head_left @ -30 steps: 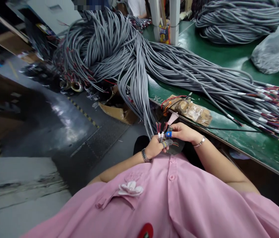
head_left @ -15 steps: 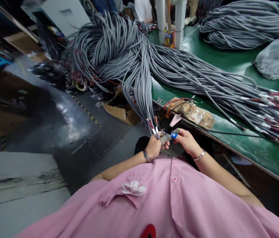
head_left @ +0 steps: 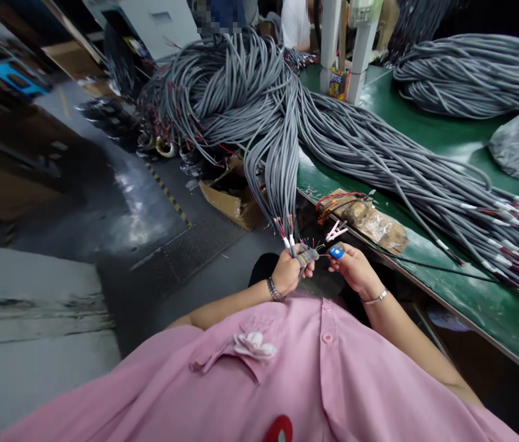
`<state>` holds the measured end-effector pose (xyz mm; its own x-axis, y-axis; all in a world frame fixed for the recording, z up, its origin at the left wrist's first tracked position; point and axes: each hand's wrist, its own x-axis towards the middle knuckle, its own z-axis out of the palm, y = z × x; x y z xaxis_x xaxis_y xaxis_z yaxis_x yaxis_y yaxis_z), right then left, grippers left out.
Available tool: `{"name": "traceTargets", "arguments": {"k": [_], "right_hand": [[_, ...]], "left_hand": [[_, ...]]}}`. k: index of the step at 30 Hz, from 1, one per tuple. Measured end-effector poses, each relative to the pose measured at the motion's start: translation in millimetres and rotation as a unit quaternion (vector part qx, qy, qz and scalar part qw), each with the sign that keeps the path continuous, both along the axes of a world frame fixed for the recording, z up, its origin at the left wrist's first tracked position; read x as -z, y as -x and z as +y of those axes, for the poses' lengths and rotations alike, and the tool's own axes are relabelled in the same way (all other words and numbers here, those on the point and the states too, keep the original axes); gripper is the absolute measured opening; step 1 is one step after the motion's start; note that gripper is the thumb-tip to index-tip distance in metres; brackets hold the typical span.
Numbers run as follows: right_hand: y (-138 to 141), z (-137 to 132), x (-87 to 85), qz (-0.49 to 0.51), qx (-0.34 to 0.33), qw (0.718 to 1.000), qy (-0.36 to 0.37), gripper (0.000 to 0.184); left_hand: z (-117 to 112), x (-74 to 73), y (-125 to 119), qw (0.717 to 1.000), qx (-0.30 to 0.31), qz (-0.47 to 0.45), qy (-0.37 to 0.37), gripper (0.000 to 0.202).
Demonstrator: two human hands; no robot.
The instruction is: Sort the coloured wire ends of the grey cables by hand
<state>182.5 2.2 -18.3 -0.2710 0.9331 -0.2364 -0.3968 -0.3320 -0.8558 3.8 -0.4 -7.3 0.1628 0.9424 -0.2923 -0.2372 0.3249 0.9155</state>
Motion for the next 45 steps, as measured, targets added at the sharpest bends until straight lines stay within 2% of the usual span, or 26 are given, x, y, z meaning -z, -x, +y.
{"name": "traceTargets", "arguments": {"k": [4, 7, 12, 18, 21, 24, 26, 29, 33, 40, 45], "right_hand": [[-5.7, 5.9, 0.0, 0.030, 0.066, 0.997, 0.038, 0.034], [-4.3, 11.7, -8.5, 0.003, 0.064, 0.996, 0.055, 0.044], [10.8, 7.6, -22.7, -0.037, 0.020, 0.998, 0.038, 0.033], [28.0, -4.3, -20.5, -0.056, 0.074, 0.996, -0.015, 0.023], [26.1, -4.5, -18.3, -0.050, 0.107, 0.993, 0.002, 0.023], [16.3, 1.1, -14.4, -0.004, 0.147, 0.989, 0.033, 0.025], [8.3, 7.7, -10.2, 0.031, 0.148, 0.987, 0.055, 0.027], [1.0, 19.3, -4.4, 0.053, 0.104, 0.990, 0.073, 0.043], [3.4, 31.1, -2.6, 0.047, 0.075, 0.995, 0.041, 0.049], [16.3, 33.4, -7.1, 0.071, 0.088, 0.993, 0.025, 0.049], [25.1, 35.4, -11.5, 0.065, 0.153, 0.986, 0.030, 0.049]], "left_hand": [[1.3, -3.9, 1.5, 1.000, 0.001, -0.017, -0.004, 0.034], [1.7, -8.1, -0.2, 1.000, 0.003, -0.022, -0.009, 0.034], [0.1, -10.7, -4.6, 1.000, 0.000, 0.003, -0.016, 0.037], [-2.1, -7.7, -4.6, 0.999, 0.000, 0.023, -0.026, 0.040], [-2.2, -7.0, -2.8, 0.999, -0.017, 0.020, -0.029, 0.040], [-0.6, -8.0, 0.6, 1.000, -0.018, 0.000, -0.023, 0.037], [2.2, -9.9, 3.2, 1.000, 0.000, -0.020, -0.007, 0.035], [9.1, -13.6, 5.6, 0.998, 0.045, -0.047, 0.013, 0.035], [20.4, -17.4, 4.5, 0.993, 0.093, -0.075, 0.021, 0.035], [31.1, -15.8, -3.0, 0.986, 0.134, -0.099, 0.029, 0.029], [30.0, -11.0, -5.3, 0.986, 0.139, -0.084, 0.031, 0.029]]}}
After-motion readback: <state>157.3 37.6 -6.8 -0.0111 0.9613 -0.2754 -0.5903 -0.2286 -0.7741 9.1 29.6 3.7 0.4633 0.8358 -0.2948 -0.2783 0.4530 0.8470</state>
